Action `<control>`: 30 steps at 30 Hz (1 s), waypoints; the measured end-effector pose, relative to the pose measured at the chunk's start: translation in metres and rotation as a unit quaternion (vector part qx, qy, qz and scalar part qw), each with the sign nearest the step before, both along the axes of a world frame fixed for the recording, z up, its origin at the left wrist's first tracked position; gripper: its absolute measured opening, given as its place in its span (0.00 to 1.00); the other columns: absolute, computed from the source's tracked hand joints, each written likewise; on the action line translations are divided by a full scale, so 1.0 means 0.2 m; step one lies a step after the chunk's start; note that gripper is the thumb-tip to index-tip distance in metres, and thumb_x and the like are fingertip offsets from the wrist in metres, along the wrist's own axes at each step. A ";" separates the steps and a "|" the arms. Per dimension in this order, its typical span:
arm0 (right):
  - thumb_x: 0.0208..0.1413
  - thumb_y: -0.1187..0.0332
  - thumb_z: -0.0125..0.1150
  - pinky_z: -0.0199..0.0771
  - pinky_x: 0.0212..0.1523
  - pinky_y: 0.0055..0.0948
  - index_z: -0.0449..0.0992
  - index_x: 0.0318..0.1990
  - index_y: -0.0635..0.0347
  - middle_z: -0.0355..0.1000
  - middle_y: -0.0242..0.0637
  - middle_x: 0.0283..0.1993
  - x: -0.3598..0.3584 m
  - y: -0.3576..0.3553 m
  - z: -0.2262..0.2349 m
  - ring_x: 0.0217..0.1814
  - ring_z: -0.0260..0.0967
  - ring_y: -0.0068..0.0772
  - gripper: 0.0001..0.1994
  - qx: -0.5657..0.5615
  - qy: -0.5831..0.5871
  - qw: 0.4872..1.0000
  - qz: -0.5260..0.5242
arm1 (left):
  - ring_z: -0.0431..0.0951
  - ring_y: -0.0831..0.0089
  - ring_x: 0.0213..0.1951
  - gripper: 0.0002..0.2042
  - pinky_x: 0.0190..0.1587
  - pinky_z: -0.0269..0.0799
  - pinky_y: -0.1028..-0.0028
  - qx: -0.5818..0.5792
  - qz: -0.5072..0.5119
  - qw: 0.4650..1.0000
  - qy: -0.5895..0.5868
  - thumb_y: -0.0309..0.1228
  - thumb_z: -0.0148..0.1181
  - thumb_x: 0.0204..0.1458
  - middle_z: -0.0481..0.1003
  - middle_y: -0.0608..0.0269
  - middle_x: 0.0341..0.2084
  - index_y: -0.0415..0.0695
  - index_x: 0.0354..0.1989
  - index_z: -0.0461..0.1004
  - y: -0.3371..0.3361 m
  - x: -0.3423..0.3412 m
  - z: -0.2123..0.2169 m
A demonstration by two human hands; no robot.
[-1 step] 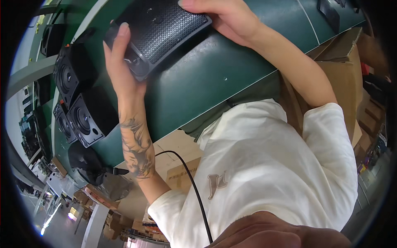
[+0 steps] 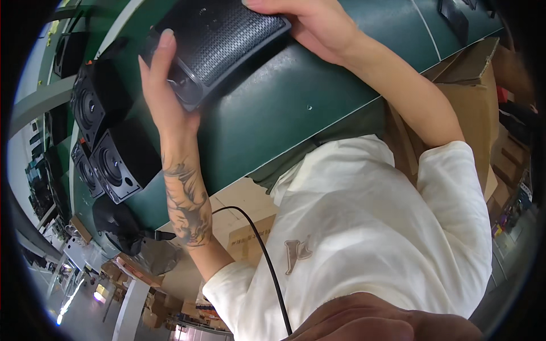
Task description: The person assembles small black speaker units on a green workbench. They place a mesh grille onto the speaker casing, align it, and use a rubber mallet to tap the edges into place. The person repeats this process for multiple units, handling them one at a time and occasionally inspecting the fit.
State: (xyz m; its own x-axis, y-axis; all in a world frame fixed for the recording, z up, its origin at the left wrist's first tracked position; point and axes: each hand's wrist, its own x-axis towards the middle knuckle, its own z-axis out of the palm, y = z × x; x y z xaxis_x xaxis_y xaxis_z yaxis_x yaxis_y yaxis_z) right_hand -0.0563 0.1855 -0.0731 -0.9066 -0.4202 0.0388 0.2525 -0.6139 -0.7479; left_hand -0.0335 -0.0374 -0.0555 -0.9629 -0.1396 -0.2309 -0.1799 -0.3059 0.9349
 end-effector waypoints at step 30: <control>0.69 0.68 0.52 0.74 0.38 0.44 0.78 0.49 0.65 0.77 0.51 0.33 -0.08 0.36 0.69 0.36 0.76 0.57 0.12 0.684 0.332 0.650 -0.021 | 0.67 0.60 0.70 0.31 0.73 0.50 0.47 -0.656 -0.132 0.630 0.393 0.44 0.74 0.49 0.72 0.64 0.66 0.53 0.64 0.76 -0.02 0.13 0.07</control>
State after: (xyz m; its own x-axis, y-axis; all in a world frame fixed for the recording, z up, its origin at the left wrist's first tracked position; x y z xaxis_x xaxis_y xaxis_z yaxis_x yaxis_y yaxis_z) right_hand -0.0718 0.2580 0.0655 -0.8926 -0.4488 0.0436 -0.3996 0.7427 -0.5372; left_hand -0.0075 -0.0414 -0.0415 -0.7373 0.4759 0.4795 0.6146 0.7671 0.1836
